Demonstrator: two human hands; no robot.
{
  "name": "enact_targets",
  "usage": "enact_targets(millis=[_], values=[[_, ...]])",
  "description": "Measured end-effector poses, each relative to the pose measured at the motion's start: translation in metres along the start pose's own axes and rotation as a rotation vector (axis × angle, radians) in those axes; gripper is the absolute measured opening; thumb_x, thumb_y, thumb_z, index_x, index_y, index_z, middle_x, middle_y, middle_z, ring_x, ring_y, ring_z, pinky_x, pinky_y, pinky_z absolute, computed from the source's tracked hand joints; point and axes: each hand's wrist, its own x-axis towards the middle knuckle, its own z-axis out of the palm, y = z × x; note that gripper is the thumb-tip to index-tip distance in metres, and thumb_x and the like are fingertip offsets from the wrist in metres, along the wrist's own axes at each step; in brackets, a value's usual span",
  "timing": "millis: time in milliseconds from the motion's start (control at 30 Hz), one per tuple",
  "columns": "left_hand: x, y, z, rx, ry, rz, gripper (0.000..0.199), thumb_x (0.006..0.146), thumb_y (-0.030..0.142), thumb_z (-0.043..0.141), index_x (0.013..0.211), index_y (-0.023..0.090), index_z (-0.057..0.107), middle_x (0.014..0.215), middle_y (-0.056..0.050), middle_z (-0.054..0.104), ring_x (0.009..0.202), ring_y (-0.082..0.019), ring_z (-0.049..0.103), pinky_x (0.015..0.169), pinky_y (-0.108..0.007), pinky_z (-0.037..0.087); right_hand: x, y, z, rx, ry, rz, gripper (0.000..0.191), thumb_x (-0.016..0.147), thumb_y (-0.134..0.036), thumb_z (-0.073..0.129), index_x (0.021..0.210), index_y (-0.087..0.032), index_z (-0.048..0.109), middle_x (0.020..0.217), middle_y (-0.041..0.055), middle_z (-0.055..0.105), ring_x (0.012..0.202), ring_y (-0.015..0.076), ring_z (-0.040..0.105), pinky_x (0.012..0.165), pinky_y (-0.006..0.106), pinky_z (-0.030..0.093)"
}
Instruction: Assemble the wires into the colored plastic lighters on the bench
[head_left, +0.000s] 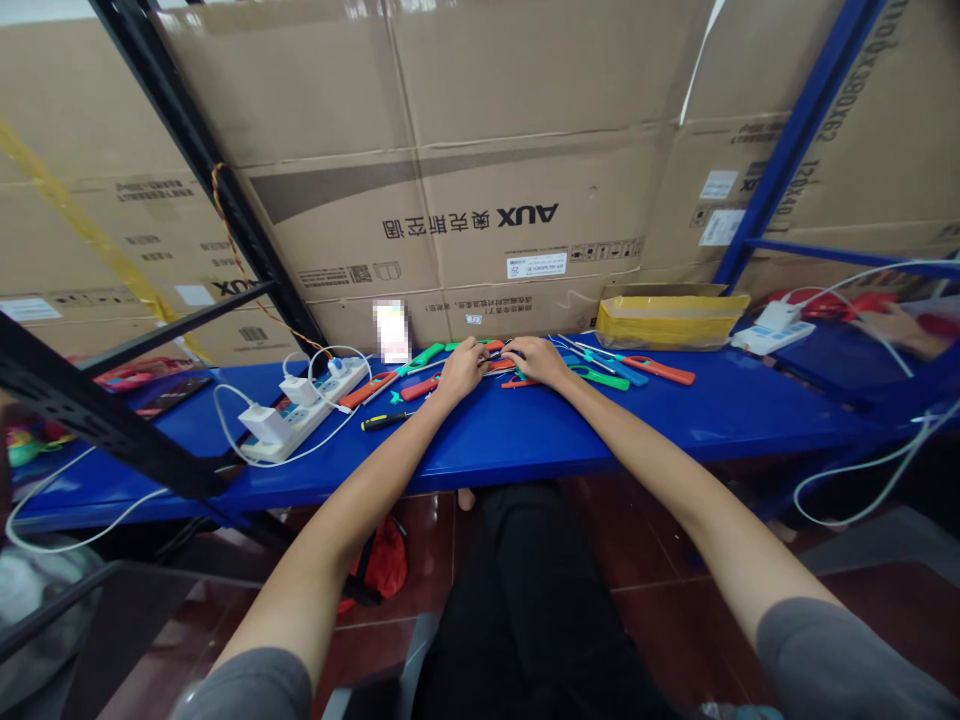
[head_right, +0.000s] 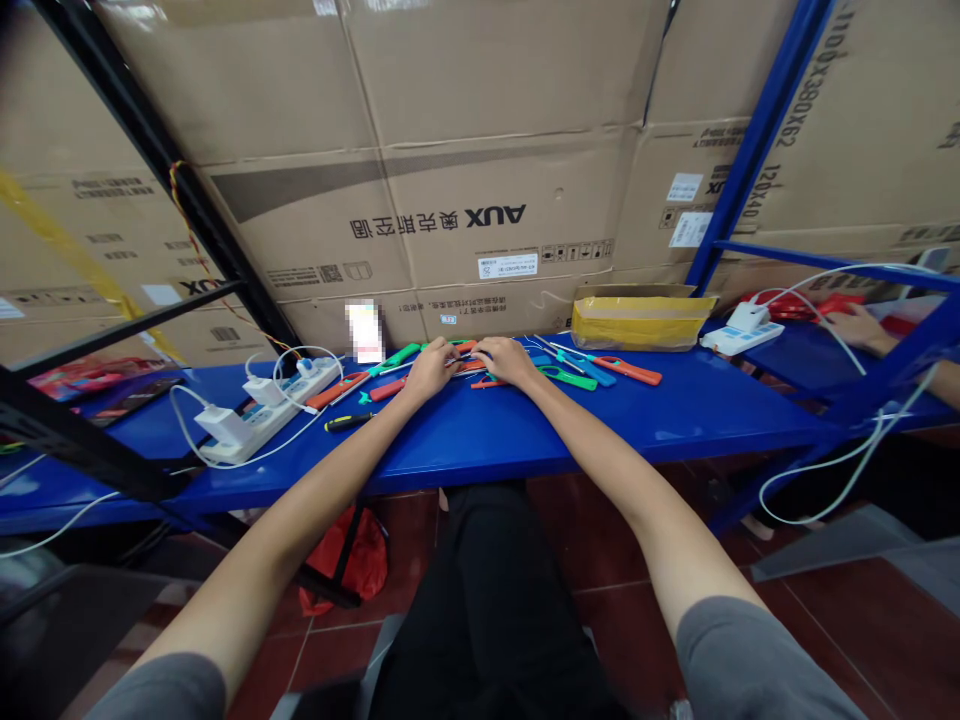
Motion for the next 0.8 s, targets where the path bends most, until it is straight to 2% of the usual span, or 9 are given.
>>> enact_targets(millis=[400, 567, 800], values=[[0.0003, -0.0041, 0.0008, -0.052, -0.016, -0.008, 0.009, 0.093, 0.022, 0.076, 0.093, 0.020, 0.068, 0.099, -0.005, 0.061, 0.092, -0.022, 0.065, 0.084, -0.032, 0.050, -0.0001, 0.0047, 0.0015, 0.011, 0.008, -0.011, 0.023, 0.105, -0.024, 0.061, 0.109, -0.025, 0.084, 0.113, 0.0064, 0.083, 0.104, 0.0240, 0.075, 0.092, 0.031, 0.055], [0.0007, -0.0050, 0.0023, -0.086, -0.008, 0.006, 0.006, 0.092, 0.016, 0.072, 0.092, 0.019, 0.067, 0.097, -0.005, 0.062, 0.089, -0.021, 0.065, 0.086, -0.032, 0.051, -0.0007, 0.0060, 0.0011, 0.015, -0.005, -0.004, 0.024, 0.105, -0.025, 0.061, 0.113, -0.025, 0.084, 0.115, 0.0077, 0.082, 0.106, 0.0251, 0.076, 0.093, 0.032, 0.055], [0.0000, -0.0032, 0.0011, -0.057, 0.012, 0.006, 0.003, 0.091, 0.017, 0.071, 0.093, 0.019, 0.070, 0.099, -0.006, 0.063, 0.091, -0.022, 0.065, 0.086, -0.034, 0.051, -0.0008, 0.0064, 0.0013, 0.004, -0.012, -0.005, 0.024, 0.106, -0.025, 0.061, 0.113, -0.026, 0.084, 0.115, 0.0071, 0.082, 0.106, 0.0244, 0.076, 0.093, 0.032, 0.055]])
